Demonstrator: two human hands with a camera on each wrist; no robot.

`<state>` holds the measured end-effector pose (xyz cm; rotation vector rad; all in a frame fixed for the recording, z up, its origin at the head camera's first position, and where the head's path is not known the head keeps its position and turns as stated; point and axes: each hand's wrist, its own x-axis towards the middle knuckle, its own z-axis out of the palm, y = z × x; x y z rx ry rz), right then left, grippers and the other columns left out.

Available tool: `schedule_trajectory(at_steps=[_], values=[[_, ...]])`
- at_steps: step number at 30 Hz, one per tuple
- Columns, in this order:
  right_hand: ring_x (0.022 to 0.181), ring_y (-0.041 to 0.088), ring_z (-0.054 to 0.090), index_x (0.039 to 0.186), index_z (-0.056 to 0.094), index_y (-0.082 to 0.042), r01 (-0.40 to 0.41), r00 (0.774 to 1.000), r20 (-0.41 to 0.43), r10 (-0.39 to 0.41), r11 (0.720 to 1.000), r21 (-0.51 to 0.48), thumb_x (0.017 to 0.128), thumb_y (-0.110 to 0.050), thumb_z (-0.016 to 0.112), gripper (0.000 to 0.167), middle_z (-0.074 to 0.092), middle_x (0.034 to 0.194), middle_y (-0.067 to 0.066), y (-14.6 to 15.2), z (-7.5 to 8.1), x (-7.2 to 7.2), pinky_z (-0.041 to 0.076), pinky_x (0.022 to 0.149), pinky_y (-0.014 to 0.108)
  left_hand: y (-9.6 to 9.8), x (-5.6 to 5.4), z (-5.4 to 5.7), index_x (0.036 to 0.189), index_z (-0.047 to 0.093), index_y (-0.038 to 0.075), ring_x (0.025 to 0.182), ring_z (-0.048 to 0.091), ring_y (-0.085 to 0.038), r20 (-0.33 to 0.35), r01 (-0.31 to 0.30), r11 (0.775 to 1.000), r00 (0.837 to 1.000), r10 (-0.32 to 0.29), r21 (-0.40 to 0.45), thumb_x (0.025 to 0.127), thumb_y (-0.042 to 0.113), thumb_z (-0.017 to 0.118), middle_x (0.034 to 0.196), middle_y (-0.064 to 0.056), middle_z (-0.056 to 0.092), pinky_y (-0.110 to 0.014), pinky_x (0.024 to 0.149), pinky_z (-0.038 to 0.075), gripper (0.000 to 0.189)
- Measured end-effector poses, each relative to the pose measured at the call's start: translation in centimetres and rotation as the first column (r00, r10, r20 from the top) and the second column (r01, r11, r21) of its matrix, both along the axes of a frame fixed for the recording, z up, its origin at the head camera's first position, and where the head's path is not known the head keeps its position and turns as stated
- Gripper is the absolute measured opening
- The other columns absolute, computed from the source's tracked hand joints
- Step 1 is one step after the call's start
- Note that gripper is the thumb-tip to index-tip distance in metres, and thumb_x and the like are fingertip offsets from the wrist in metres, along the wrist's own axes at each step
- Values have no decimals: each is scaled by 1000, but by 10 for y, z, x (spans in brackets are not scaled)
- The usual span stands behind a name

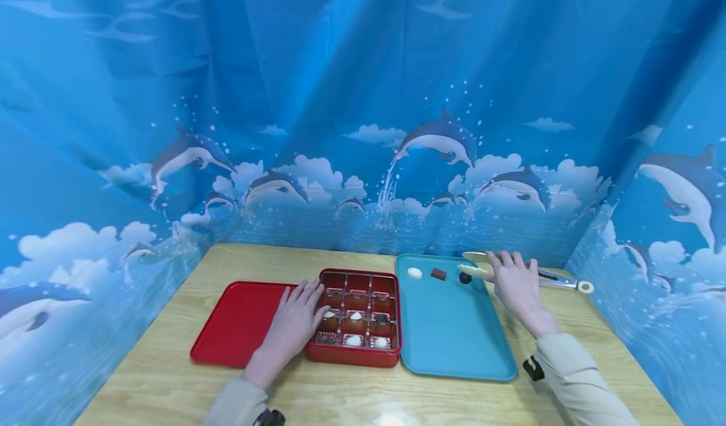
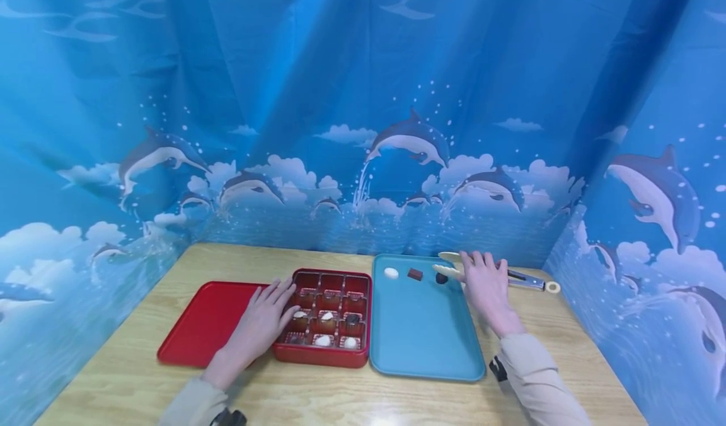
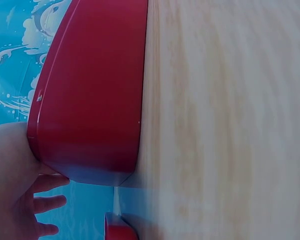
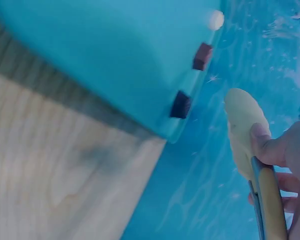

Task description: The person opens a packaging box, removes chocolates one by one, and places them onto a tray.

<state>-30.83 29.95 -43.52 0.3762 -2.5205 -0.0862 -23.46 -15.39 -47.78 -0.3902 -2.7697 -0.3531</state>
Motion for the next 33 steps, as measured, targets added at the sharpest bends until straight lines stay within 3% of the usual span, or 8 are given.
schedule_trajectory(at_steps=[8,11,15,23,33], values=[[98,40,57,132,65,-4,-129,981,-144,128,992,2,86,-18,80,51,66,115,18,-33,17,5,40,74,57,-2,0,-2,146,54,3,145,38,-40,-8,0,1000,1000,0,15,102,36,60,154,-14,48,-63,117,28,55],[97,39,57,132,65,-6,-169,971,-168,171,985,27,85,-11,81,50,66,115,17,-51,24,9,40,74,57,-2,0,-2,146,54,3,145,38,-40,-5,-1,1000,1000,1,20,102,36,61,154,-14,48,-63,117,28,55],[100,38,57,135,63,-8,-213,960,-169,222,975,66,85,-7,79,53,66,119,15,-77,34,14,41,76,57,-1,0,-1,146,54,3,145,37,-40,4,-5,1000,1000,5,21,102,37,60,154,-14,47,-63,117,28,56],[104,31,57,139,61,-13,-295,936,-146,320,941,167,88,-23,81,55,66,122,9,-132,48,21,43,76,50,0,0,-1,147,53,4,146,36,-39,15,-11,1000,1000,11,25,103,38,58,156,-13,46,-62,117,27,56],[104,26,57,137,63,-17,-410,888,-90,451,865,290,92,-24,77,49,65,124,4,-191,54,29,44,81,46,-13,-4,7,148,52,5,145,37,-39,37,21,996,999,-24,89,105,33,56,154,-13,48,-64,116,27,52]])
